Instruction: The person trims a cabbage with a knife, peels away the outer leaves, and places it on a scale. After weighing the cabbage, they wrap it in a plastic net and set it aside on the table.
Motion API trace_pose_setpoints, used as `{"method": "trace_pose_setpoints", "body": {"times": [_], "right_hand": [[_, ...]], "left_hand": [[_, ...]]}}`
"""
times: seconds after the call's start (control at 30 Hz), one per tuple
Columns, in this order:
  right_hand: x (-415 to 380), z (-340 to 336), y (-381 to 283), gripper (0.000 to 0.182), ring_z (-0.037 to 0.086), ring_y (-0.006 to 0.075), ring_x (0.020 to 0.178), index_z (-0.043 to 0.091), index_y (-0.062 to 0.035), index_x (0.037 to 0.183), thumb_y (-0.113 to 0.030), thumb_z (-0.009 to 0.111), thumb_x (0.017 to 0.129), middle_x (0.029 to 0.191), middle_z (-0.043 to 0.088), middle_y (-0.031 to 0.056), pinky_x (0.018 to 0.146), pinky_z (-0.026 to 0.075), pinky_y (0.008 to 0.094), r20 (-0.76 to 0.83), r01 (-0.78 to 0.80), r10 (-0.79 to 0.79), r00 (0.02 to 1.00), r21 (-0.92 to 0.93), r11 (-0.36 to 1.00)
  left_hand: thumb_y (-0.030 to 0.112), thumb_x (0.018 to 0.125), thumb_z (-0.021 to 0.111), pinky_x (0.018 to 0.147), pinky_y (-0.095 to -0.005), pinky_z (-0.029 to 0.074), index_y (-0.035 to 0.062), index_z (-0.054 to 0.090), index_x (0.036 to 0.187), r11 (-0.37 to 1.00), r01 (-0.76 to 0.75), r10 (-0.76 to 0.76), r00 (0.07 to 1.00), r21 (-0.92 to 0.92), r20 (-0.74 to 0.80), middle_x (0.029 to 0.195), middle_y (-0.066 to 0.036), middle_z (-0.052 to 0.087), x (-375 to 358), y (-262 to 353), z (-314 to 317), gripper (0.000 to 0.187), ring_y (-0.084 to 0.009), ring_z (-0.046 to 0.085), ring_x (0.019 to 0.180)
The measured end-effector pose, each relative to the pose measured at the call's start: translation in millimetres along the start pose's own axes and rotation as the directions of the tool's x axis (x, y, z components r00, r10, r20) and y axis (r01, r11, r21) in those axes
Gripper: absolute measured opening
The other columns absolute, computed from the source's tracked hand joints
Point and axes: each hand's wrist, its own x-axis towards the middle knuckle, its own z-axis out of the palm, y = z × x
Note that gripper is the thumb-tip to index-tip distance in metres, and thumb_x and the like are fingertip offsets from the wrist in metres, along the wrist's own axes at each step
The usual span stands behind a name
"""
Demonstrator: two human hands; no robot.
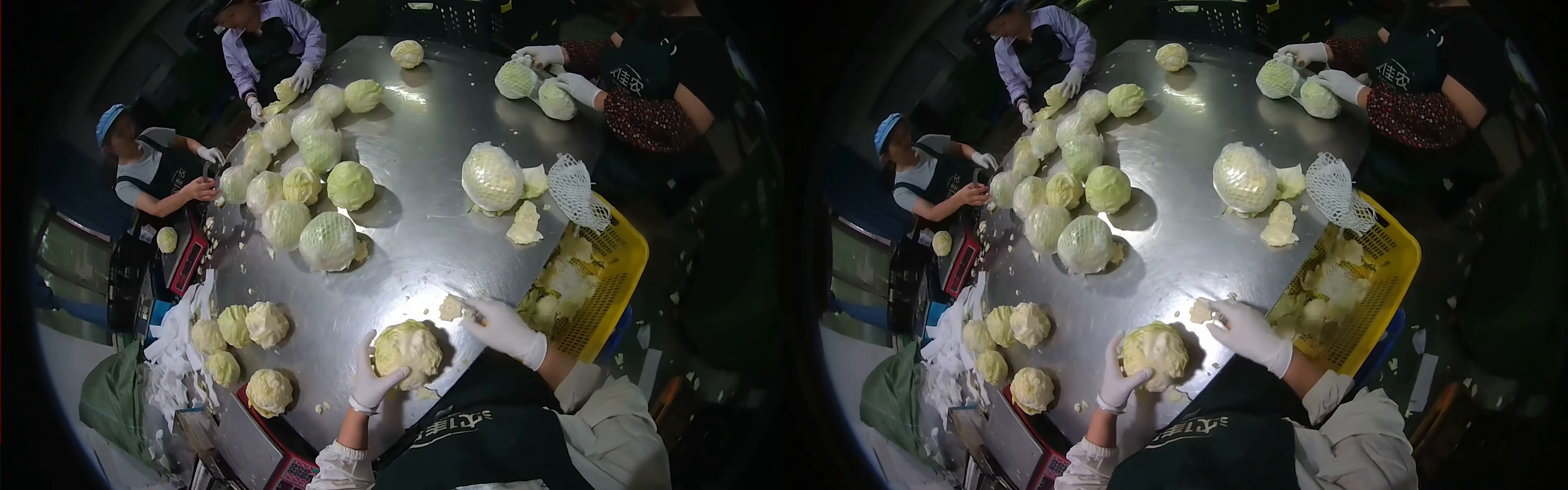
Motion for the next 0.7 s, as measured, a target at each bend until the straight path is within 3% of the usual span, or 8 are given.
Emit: {"method": "trace_pose_setpoints", "body": {"times": [0.1,0.13,0.17,0.2,0.33,0.4,0.63,0.7], "right_hand": [[-11,26,-20,0.057,0.061,0.0402,0.113,0.044,-0.0023,0.145,-0.036,0.054,0.1,0.14,0.053,0.0231,0.097,0.05,0.0454,0.095,0.158,-0.15,0.984,-0.079,0.984],[-16,25,-32,0.06,0.059,0.0408,0.119,0.038,-0.0019,0.149,-0.038,0.05,0.101,0.146,0.048,0.0228,0.099,0.049,0.0467,0.239,0.036,-0.018,0.971,-0.068,0.997],[-19,25,-43,0.061,0.062,0.0406,0.113,0.036,-0.0019,0.15,-0.038,0.049,0.102,0.149,0.045,0.0223,0.094,0.052,0.0471,0.246,0.089,-0.061,0.967,-0.105,0.991],[-21,26,-50,0.062,0.065,0.0403,0.107,0.035,-0.0018,0.15,-0.038,0.049,0.102,0.152,0.041,0.0219,0.089,0.054,0.0476,0.255,0.141,-0.101,0.962,-0.142,0.98],[-19,24,-62,0.063,0.071,0.0361,0.086,0.035,-0.002,0.151,-0.036,0.052,0.101,0.154,0.038,0.0203,0.071,0.058,0.0454,0.359,0.254,-0.147,0.922,-0.272,0.928],[-18,31,-52,0.063,0.07,0.0291,0.067,0.036,-0.0027,0.151,-0.034,0.055,0.099,0.154,0.039,0.0167,0.056,0.056,0.0408,0.279,0.336,-0.234,0.932,-0.415,0.846],[-2,39,-48,0.059,0.068,0.0227,0.06,0.041,-0.0044,0.148,-0.029,0.058,0.097,0.145,0.047,0.0121,0.051,0.053,0.036,0.198,0.352,-0.291,0.936,-0.534,0.769],[5,40,-45,0.052,0.067,0.0251,0.059,0.046,-0.0058,0.144,-0.028,0.056,0.098,0.127,0.06,0.0126,0.051,0.053,0.0372,0.098,0.361,-0.359,0.928,-0.474,0.803]], "left_hand": [[0.022,0.077,0.087,0.104,-0.0399,0.047,-0.0021,0.032,0.146,0.996,-0.086,0.087,0.994,0.01,-0.06,0.128,-0.016,0.049,2,-26,5,0.092,-0.027,0.053,0.124],[0.022,0.077,0.087,0.104,-0.0399,0.047,-0.0018,0.032,0.147,0.996,-0.073,0.068,0.993,-0.047,-0.1,0.129,-0.017,0.048,0,-26,9,0.092,-0.0272,0.054,0.123],[0.027,0.076,0.087,0.107,-0.0413,0.043,-0.0012,0.034,0.146,0.983,-0.113,0.135,0.978,0.142,-0.157,0.129,-0.018,0.046,0,-31,9,0.093,-0.0285,0.051,0.122],[0.027,0.076,0.087,0.107,-0.0413,0.043,-0.0012,0.034,0.146,0.984,-0.11,0.132,0.979,0.143,-0.158,0.129,-0.018,0.046,1,-36,9,0.093,-0.0285,0.051,0.122],[0.03,0.071,0.088,0.108,-0.0417,0.036,-0.0015,0.042,0.142,0.945,-0.076,0.151,0.964,0.319,-0.219,0.123,-0.018,0.044,10,-32,19,0.09,-0.0323,0.043,0.119],[0.03,0.07,0.088,0.106,-0.0413,0.038,-0.0016,0.046,0.138,0.898,-0.066,0.17,0.964,0.436,-0.205,0.12,-0.018,0.045,17,-25,18,0.086,-0.0326,0.044,0.116],[0.032,0.07,0.088,0.1,-0.042,0.041,-0.003,0.051,0.129,0.874,-0.084,0.174,0.974,0.479,-0.147,0.116,-0.02,0.045,32,-12,24,0.078,-0.0325,0.044,0.109],[0.032,0.068,0.088,0.094,-0.0444,0.044,-0.0003,0.057,0.125,0.882,-0.067,0.18,0.963,0.466,-0.202,0.114,-0.02,0.056,37,-13,28,0.073,-0.0339,0.052,0.108]]}}
